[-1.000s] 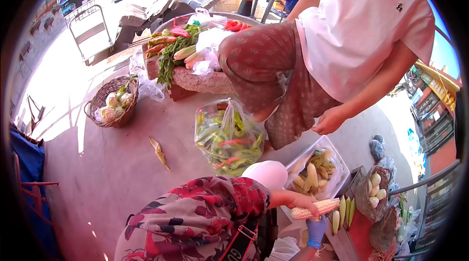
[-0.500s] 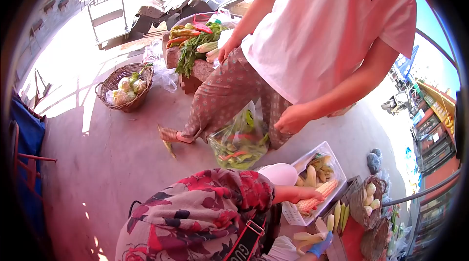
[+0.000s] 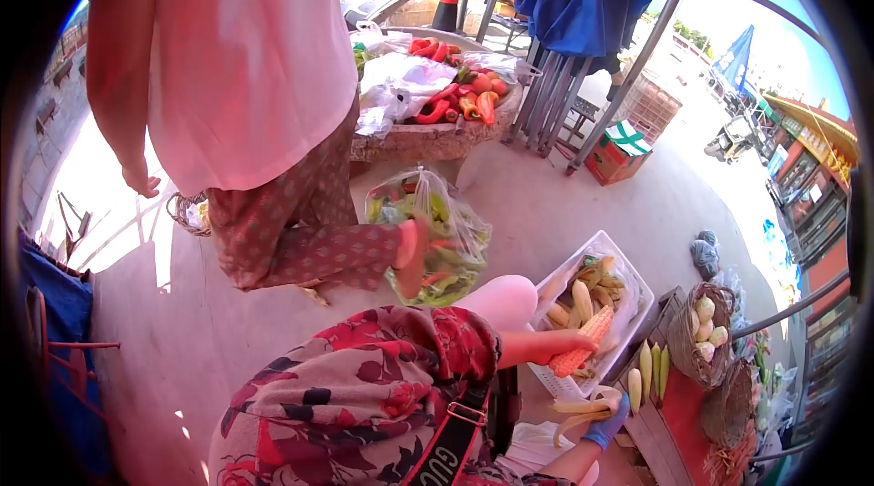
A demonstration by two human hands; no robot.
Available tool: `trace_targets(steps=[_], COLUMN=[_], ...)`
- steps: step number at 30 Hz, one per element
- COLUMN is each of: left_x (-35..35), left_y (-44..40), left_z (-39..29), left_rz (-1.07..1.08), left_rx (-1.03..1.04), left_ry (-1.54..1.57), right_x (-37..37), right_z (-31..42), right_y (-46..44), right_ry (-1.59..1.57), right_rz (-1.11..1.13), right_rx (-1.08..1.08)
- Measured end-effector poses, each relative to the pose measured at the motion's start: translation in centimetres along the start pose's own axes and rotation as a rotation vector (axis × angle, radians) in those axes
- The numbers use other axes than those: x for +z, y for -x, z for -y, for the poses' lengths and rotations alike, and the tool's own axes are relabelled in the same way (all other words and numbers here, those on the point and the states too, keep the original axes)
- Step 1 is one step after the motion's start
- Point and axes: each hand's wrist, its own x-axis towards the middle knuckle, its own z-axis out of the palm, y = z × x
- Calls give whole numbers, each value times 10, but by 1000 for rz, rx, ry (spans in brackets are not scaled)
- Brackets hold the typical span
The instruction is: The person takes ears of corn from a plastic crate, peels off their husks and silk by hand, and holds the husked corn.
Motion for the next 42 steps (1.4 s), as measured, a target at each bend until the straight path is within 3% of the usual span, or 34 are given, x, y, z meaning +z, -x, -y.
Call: trace_targets(steps=[9,15,42], left_x=[4,1,-29], left_y=[-12,-11,-21], left_z=[0,-1,14], left_rz=[36,-28,-68], left_rx=[-7,-9,-79], left_ry=[-44,-71,24], right_x=[-31,7,-4], right_z=[-26,-16,-29], right_y=[-40,-25,-34], right_ry=[-33,-6,56], right_rz=[35,-53,-67], right_rx=[-59,-104,-120])
